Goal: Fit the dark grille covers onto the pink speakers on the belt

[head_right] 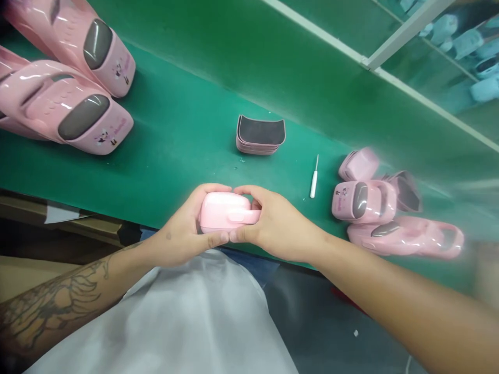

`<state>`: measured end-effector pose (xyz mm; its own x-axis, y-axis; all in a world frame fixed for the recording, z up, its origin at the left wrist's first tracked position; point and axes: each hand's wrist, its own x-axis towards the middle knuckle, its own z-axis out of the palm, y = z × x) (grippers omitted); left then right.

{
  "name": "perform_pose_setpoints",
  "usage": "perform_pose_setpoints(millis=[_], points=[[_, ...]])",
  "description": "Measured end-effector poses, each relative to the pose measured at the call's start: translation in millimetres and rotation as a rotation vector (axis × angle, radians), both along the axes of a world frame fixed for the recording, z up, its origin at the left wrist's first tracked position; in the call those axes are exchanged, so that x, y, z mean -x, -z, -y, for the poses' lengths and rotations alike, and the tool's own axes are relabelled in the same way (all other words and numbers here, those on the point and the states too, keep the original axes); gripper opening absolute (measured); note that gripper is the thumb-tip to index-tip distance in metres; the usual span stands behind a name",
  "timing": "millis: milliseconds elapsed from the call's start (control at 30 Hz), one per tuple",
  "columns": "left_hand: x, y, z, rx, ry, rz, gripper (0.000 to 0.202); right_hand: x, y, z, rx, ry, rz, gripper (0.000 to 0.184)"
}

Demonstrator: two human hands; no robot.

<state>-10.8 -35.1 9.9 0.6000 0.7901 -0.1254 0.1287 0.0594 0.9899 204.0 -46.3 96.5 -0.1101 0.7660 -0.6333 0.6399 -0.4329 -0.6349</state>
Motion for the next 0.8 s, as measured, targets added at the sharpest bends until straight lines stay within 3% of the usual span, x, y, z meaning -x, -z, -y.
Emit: perform_pose_setpoints(millis=[167,400,467,567,667,800], points=[[0.6,0.4,-3.5,-0.074,-0.07,0.019,0.071,6.9,-0.1,-2.2,-0.137,-0.053,0.035,0.057],[10.9,9.6,-4.8,-0.046,-0.131,0.013,0.083,16.8,-2.8,-8.3,-0.235,-0.134,0.119,0.054],[14.1,15.9,-6.0,-0.155,-0.164,-0.02,0.091,17.1,-0.1,-11.6,-0.275,-0.07,0.088,0.056],[16.4,20.3,-8.2,-0.443,-0.233,-0.157,0.095,16.0,7.1,-14.6,-0.336,0.036,0.031,0.058],[16.7,13.2,-7.7,-0.561,-0.252,-0.24,0.088,16.1,12.2,-13.7,-0.369,0.052,-0.062,0.053],[16.1,-2.1,-7.5,-0.491,-0.266,-0.24,0.079,18.1,13.4,-11.8,-0.376,0.06,-0.156,0.05]])
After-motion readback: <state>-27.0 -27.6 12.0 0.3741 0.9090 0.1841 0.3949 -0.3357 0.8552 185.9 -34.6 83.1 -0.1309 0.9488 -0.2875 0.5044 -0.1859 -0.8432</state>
